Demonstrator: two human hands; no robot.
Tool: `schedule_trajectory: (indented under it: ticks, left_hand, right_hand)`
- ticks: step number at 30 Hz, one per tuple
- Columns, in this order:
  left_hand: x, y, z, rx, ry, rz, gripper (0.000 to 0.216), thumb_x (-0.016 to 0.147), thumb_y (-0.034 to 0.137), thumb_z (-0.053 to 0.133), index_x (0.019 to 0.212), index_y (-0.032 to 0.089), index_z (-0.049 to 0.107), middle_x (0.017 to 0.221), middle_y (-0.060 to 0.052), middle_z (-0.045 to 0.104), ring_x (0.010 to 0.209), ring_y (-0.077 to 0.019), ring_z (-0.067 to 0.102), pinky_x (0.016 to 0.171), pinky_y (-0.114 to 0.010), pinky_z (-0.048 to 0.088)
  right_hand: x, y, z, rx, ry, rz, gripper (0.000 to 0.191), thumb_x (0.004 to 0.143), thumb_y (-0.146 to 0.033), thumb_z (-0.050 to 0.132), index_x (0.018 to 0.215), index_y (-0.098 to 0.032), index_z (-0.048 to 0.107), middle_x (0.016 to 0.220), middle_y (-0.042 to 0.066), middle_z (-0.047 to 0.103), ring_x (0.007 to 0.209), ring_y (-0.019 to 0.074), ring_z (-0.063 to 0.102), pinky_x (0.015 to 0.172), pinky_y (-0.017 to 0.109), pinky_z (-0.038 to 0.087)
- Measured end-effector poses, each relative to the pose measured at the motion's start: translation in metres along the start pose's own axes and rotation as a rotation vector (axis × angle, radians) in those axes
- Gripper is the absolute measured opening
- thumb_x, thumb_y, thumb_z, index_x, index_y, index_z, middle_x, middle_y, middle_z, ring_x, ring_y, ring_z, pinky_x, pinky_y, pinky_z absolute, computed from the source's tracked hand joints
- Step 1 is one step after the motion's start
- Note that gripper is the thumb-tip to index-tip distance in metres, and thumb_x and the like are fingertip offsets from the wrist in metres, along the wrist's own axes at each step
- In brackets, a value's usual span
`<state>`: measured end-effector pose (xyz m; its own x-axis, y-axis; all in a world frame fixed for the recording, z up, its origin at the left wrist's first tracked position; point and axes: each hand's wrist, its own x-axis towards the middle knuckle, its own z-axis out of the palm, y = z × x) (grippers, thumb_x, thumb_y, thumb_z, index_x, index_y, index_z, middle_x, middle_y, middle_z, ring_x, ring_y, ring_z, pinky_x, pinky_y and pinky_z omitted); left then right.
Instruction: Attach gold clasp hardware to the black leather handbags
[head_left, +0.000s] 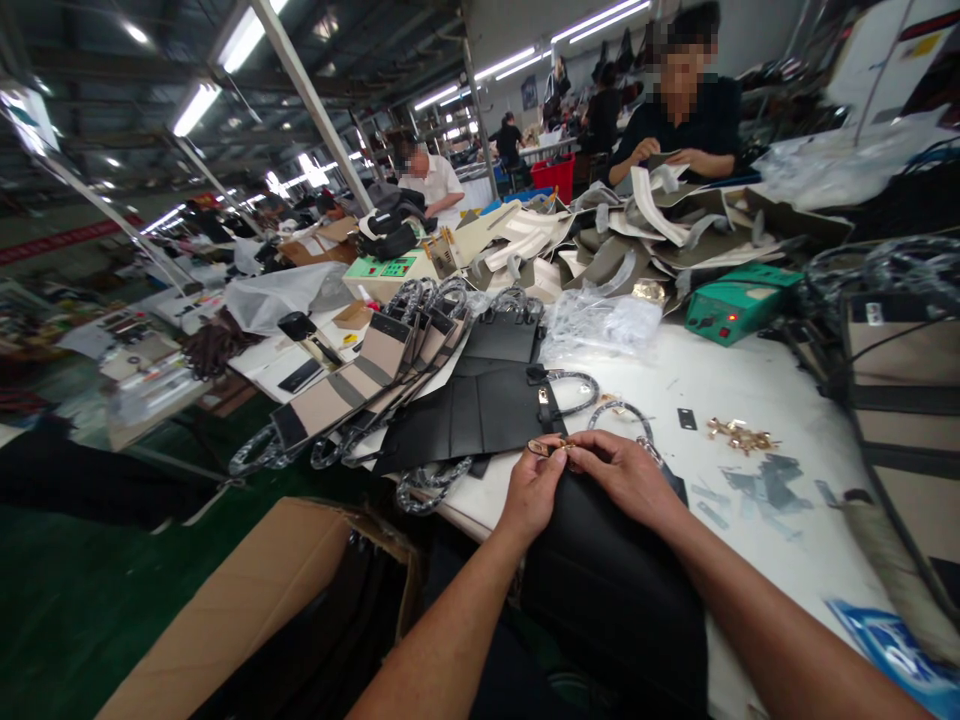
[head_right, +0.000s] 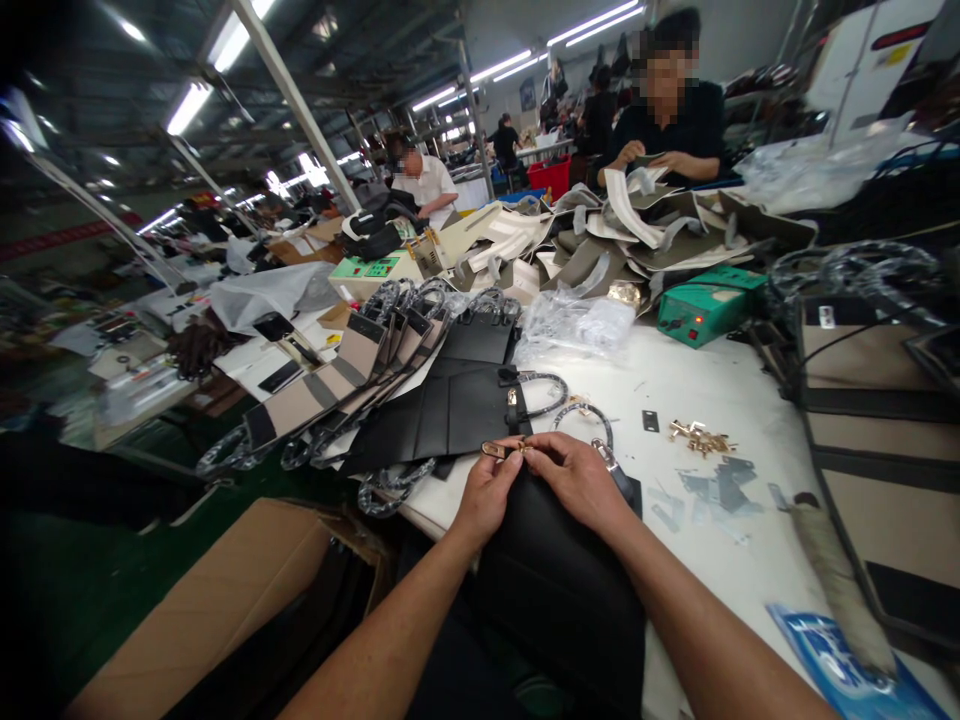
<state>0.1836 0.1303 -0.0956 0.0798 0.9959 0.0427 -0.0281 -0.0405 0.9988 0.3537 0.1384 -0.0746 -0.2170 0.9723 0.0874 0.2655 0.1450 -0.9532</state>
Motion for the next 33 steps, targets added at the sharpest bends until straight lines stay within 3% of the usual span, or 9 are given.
schedule_trajectory:
  ticks: [4,8,12,14,17,20,24,27,33]
  left_hand:
    - [0.001,0.003,-0.001,-0.045,0.041,-0.115,0.030,0.087,0.043,0.065,0.108,0.021,0.069,0.113,-0.006,0.070,0.107,-0.0221,0.063,0.099,-0.033,0.044]
    - [0.004,0.013,-0.001,-0.212,0.130,-0.360,0.035,0.077,0.034,0.075,0.107,0.021,0.067,0.087,-0.002,0.072,0.081,-0.0184,0.066,0.083,-0.031,0.049]
    - [0.005,0.024,0.002,-0.329,-0.042,-0.463,0.038,0.070,0.032,0.079,0.104,0.016,0.071,0.085,-0.006,0.074,0.074,-0.0198,0.067,0.076,-0.031,0.050]
    - [0.005,0.025,0.005,-0.346,-0.160,-0.533,0.041,0.070,0.036,0.081,0.103,0.014,0.073,0.091,-0.010,0.075,0.076,-0.0212,0.069,0.077,-0.032,0.051]
    - [0.004,0.022,0.010,-0.411,-0.241,-0.631,0.047,0.074,0.047,0.079,0.106,0.013,0.072,0.090,-0.011,0.076,0.073,-0.0220,0.070,0.076,-0.033,0.053]
    - [0.002,0.018,0.011,-0.516,-0.274,-0.712,0.056,0.079,0.061,0.068,0.108,0.014,0.071,0.085,-0.012,0.076,0.075,-0.0263,0.073,0.078,-0.038,0.056]
    - [-0.001,0.014,0.000,-0.628,-0.322,-0.854,0.065,0.081,0.071,0.058,0.106,0.013,0.071,0.084,-0.014,0.077,0.084,-0.0309,0.074,0.083,-0.043,0.057]
    - [-0.004,0.011,-0.009,-0.735,-0.390,-0.840,0.065,0.083,0.070,0.056,0.109,0.012,0.071,0.088,-0.015,0.077,0.090,-0.0312,0.074,0.089,-0.044,0.056]
    - [-0.007,0.008,-0.014,-0.846,-0.470,-0.768,0.063,0.086,0.066,0.055,0.114,0.011,0.069,0.097,-0.015,0.077,0.099,-0.0314,0.072,0.098,-0.044,0.051]
  right_hand:
    - [0.003,0.005,-0.007,0.100,0.114,0.051,0.031,0.091,-0.052,0.057,0.097,-0.023,0.067,0.086,0.002,0.072,0.080,0.0212,0.066,0.074,0.034,0.051]
    - [0.006,0.009,-0.012,0.283,0.209,0.081,0.033,0.090,-0.053,0.061,0.098,-0.021,0.065,0.093,0.005,0.071,0.090,0.0227,0.068,0.078,0.034,0.054]
    - [0.005,0.009,-0.010,0.425,0.191,0.105,0.037,0.086,-0.053,0.067,0.104,-0.020,0.065,0.103,0.008,0.071,0.099,0.0258,0.070,0.083,0.038,0.056]
    - [0.004,0.007,-0.009,0.476,0.174,0.106,0.039,0.085,-0.052,0.069,0.107,-0.021,0.065,0.105,0.008,0.071,0.100,0.0266,0.069,0.083,0.038,0.057]
    - [-0.001,0.002,-0.011,0.513,0.213,0.101,0.041,0.083,-0.053,0.071,0.109,-0.022,0.066,0.104,0.007,0.072,0.097,0.0254,0.070,0.080,0.036,0.057]
    - [-0.014,-0.005,-0.023,0.353,0.259,0.110,0.044,0.083,-0.055,0.069,0.112,-0.022,0.067,0.106,0.007,0.072,0.092,0.0241,0.070,0.078,0.036,0.056]
    - [-0.041,-0.012,-0.049,-0.089,0.264,0.142,0.044,0.086,-0.056,0.063,0.115,-0.024,0.070,0.103,0.007,0.073,0.095,0.0272,0.068,0.083,0.041,0.054]
    - [-0.058,-0.016,-0.058,-0.320,0.200,0.049,0.036,0.090,-0.051,0.059,0.111,-0.026,0.073,0.109,0.006,0.072,0.101,0.0269,0.066,0.090,0.042,0.051]
    - [-0.064,-0.028,-0.045,-0.437,0.102,-0.039,0.030,0.093,-0.043,0.056,0.114,-0.028,0.071,0.107,0.006,0.071,0.099,0.0255,0.065,0.085,0.039,0.051]
